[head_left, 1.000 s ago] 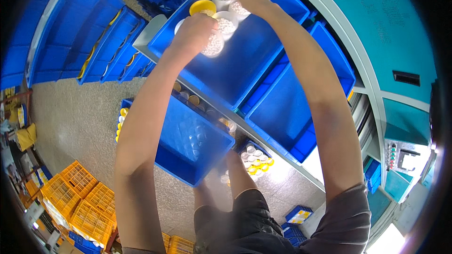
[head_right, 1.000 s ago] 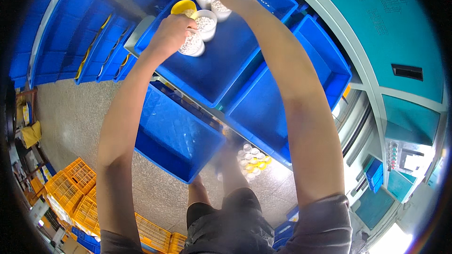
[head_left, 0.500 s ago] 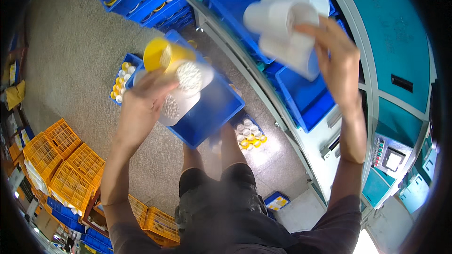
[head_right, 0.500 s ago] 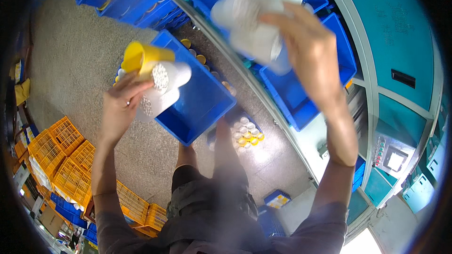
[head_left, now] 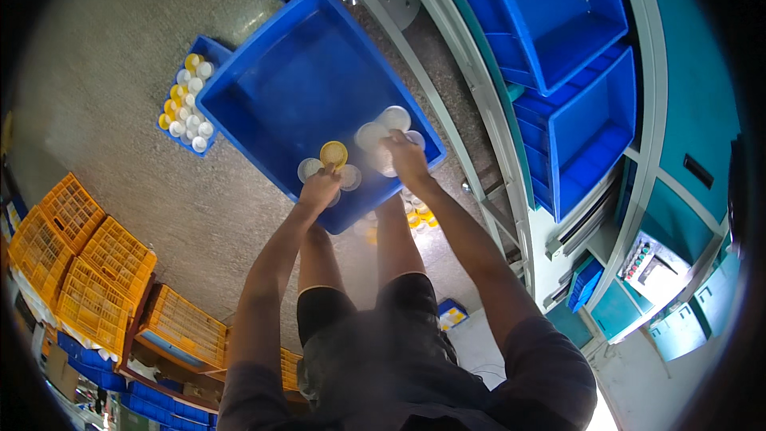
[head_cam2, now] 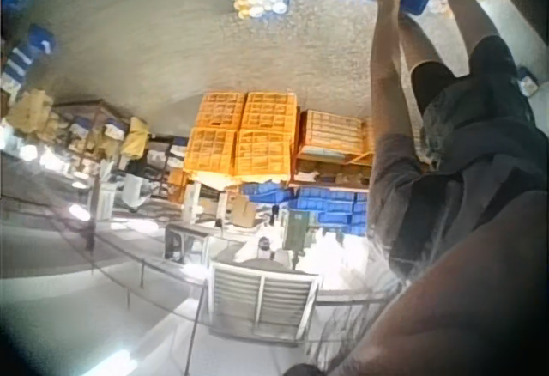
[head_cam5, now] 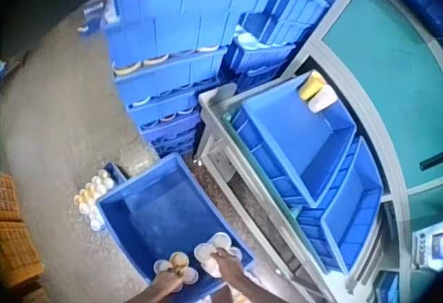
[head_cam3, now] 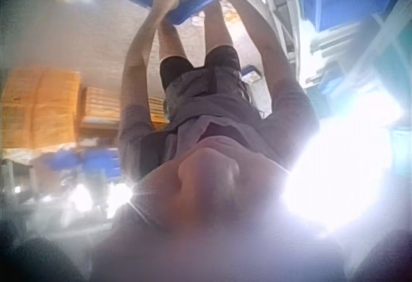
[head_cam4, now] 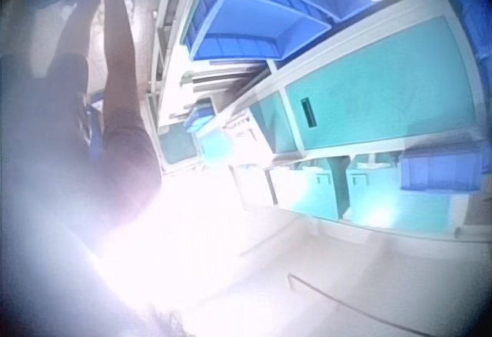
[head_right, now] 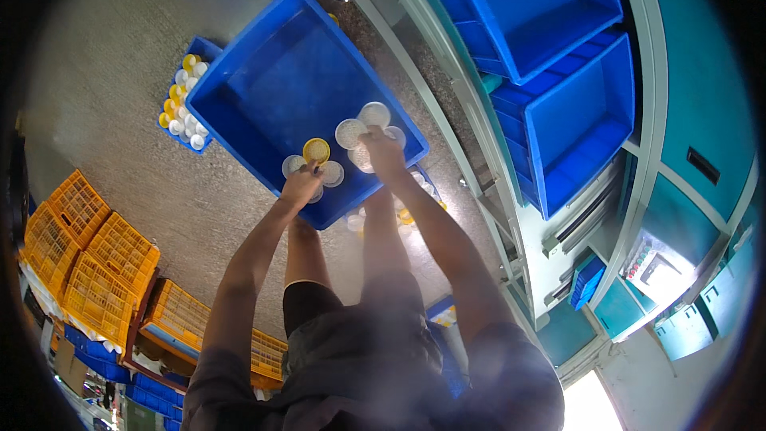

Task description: The person walks through a warehouse, then sorts white and yellow plastic caps from blue trays into a larger blue bin. They repeatedly pick up caps by hand and place them into the bin.

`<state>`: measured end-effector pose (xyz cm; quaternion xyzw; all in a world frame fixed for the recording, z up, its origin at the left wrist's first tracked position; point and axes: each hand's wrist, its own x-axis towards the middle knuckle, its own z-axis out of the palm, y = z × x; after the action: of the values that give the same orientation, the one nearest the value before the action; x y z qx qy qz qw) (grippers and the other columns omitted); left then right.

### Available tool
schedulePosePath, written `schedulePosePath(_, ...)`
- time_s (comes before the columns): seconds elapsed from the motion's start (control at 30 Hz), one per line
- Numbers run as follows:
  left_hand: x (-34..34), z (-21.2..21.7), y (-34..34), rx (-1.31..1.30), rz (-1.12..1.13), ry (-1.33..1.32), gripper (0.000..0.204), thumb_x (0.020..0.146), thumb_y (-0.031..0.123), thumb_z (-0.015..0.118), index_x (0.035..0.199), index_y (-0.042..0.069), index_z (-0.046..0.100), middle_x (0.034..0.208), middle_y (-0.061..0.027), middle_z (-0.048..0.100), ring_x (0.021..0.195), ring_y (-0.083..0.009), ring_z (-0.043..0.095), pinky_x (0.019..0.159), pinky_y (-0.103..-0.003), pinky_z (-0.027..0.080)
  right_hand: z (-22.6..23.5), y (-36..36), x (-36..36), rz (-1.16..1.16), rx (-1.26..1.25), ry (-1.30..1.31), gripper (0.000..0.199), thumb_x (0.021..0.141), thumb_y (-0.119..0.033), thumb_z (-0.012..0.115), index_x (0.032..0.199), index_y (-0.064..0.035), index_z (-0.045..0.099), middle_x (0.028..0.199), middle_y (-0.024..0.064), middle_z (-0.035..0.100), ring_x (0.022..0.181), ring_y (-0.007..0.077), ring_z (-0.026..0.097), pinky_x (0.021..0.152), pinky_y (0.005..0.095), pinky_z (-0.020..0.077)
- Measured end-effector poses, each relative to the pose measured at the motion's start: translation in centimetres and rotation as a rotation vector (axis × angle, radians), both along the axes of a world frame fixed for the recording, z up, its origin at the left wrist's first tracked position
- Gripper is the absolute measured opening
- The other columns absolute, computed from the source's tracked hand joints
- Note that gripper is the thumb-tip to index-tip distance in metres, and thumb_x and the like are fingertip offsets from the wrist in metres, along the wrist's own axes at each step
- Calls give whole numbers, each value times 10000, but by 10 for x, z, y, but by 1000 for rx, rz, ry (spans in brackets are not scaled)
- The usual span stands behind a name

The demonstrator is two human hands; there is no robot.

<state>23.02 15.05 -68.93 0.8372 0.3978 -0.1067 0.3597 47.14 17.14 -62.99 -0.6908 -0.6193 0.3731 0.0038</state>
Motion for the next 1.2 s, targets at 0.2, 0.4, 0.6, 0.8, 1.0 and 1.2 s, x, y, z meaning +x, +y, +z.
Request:
schedulePosePath(0.2,6,-27,-52,69,-63,97,212,817,109,572,1012,70,645,1183,-192,554,861,-276,673,647,-344,588,-81,-43,-18,93,5,-34,215,858,-118,528,1051,-97,622,1181,150,578,855,328,676,746,422,541)
schedulePosePath(0.4,12,6,-62,105,-17,111,223,819,107,556,1013,64,656,1289,-207,515,902,-309,649,685,-372,587,14,-13,-10,298,219,-51,314,839,-81,555,1146,-83,621,1270,151,546,875,319,682,768,389,568)
schedulePosePath(0.6,17,64,-55,-56,220,57,337,818,57,558,1141,106,639,1233,-179,556,990,-357,616,820,-408,540,204,133,126,248,736,-2,236,846,-88,644,1077,-43,655,1098,150,650,1009,320,643,813,375,557)
schedulePosePath(0.8,23,99,-68,-243,632,25,337,818,72,607,1155,75,622,1147,-187,596,1006,-383,593,855,-444,504,216,348,309,103,873,-1281,392,847,-309,637,1195,-137,586,1114,126,618,960,348,634,724,457,542)
schedulePosePath(1.0,13,131,-106,-294,1006,246,296,826,109,622,1117,70,653,1072,-191,638,984,-377,621,847,-446,508,160,434,396,-79,550,-898,443,885,-425,584,1211,-125,573,1008,173,687,909,355,667,762,469,523)
schedulePosePath(1.2,3,122,-144,-420,1054,289,272,838,219,625,1075,93,671,1010,-194,670,922,-362,652,806,-444,519,178,418,428,-233,535,-792,462,861,-483,598,1179,-153,645,1054,155,686,978,356,653,838,473,507)
